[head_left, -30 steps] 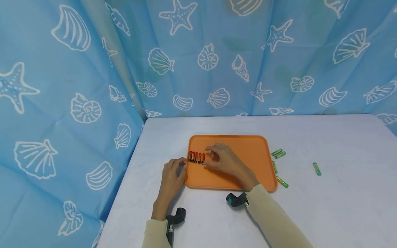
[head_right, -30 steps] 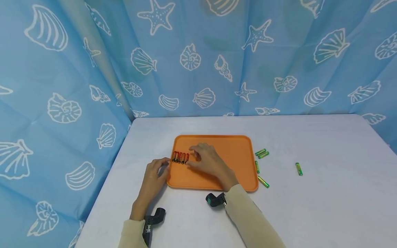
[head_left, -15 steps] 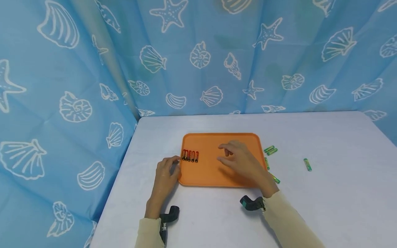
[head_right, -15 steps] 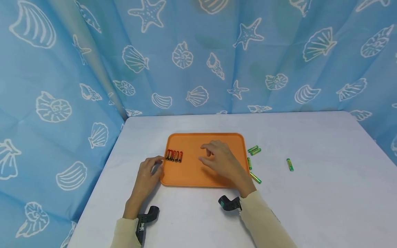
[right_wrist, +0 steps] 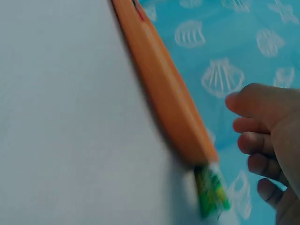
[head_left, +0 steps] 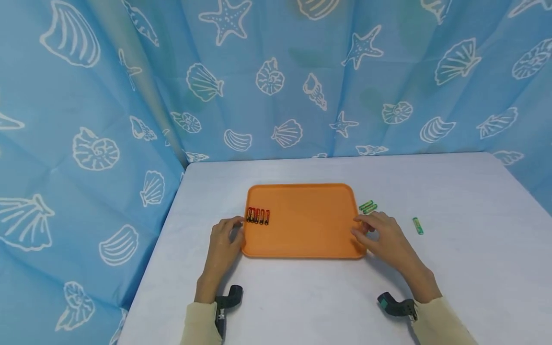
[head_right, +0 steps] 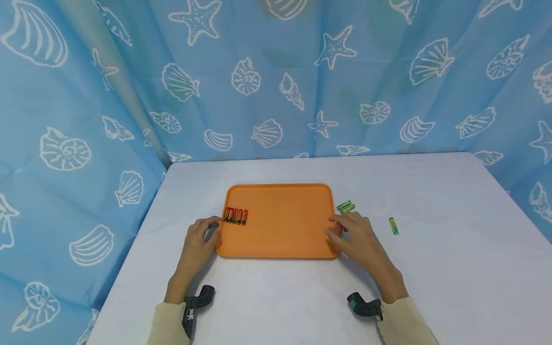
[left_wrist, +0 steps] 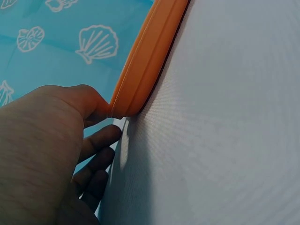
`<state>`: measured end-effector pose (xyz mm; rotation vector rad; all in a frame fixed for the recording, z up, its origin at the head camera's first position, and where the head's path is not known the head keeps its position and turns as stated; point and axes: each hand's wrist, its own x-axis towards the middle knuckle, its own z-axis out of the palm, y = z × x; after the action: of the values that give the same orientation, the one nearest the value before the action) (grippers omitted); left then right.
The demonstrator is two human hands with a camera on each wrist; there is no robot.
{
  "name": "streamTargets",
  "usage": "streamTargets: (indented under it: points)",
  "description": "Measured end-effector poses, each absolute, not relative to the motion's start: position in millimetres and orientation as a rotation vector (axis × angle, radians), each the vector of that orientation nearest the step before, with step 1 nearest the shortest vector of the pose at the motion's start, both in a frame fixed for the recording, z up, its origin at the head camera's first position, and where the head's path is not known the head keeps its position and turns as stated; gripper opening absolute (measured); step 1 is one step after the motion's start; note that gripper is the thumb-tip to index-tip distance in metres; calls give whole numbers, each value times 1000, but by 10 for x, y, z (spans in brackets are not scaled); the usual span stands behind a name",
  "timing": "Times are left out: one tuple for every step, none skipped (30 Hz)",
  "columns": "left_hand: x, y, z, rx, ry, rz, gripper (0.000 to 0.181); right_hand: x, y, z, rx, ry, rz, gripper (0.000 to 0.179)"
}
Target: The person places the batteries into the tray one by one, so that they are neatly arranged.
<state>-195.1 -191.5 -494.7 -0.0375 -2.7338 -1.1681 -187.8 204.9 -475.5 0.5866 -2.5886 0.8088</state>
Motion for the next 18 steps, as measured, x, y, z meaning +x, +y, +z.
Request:
streamTargets:
  points:
    - [-1950, -1924, -4948, -35, -2735, -1165, 31, -1853, 2089, -4776, 555, -2591, 807, 31]
    - [-1949, -1932, -4949, -35, -2733, -1168, 31, -1830, 2124, -4790, 532, -2591, 809, 31]
    - [-1949, -1940, -4952, -37, -2730, -1168, 31, -1810, 2157, -4799, 510, -2596, 812, 30]
    - [-1947, -1946, -4953, -36, -2727, -1172, 31, -1790, 2188, -4808, 481, -2606, 804, 29]
    - [-1946, -1951, -4955, -36, -2726, -1175, 30, -1770, 2218, -4812, 452, -2615, 802, 28]
    - [-1945, -1954, -4957, -37, -2724, -1178, 30, -1747, 2246, -4818, 424, -2623, 803, 26]
    - [-1949, -1958, -4961, -47, -2720, -1176, 30, -1724, 2272, -4826, 402, -2628, 795, 25]
    - [-1951, -1957, -4960, -55, -2720, -1171, 29, -1704, 2296, -4835, 384, -2632, 791, 23]
    - [-1952, -1956, -4959, -61, -2720, -1162, 29, -1684, 2320, -4847, 371, -2635, 785, 21]
    - [-1955, -1953, -4958, -66, -2718, -1156, 29, -1667, 2339, -4862, 358, -2640, 783, 20]
    - [-1959, -1950, -4959, -72, -2717, -1144, 29, -1652, 2354, -4875, 352, -2643, 794, 19]
    - [-1962, -1946, -4957, -74, -2713, -1137, 29, -1641, 2366, -4892, 352, -2648, 800, 18]
    - [-1966, -1941, -4956, -79, -2708, -1132, 29, -1632, 2374, -4907, 355, -2656, 804, 18]
    - [-1966, -1935, -4956, -76, -2710, -1127, 29, -1627, 2378, -4918, 358, -2663, 815, 17]
    - [-1968, -1927, -4955, -72, -2711, -1129, 29, -1622, 2380, -4929, 365, -2669, 822, 16]
    - [-1970, -1920, -4954, -72, -2712, -1133, 29, -1618, 2380, -4939, 367, -2678, 825, 16]
    - [-1970, -1912, -4952, -72, -2716, -1135, 29, -1615, 2380, -4946, 372, -2682, 824, 15]
    - [-1970, -1904, -4948, -72, -2721, -1140, 29, -1612, 2379, -4951, 376, -2684, 815, 14]
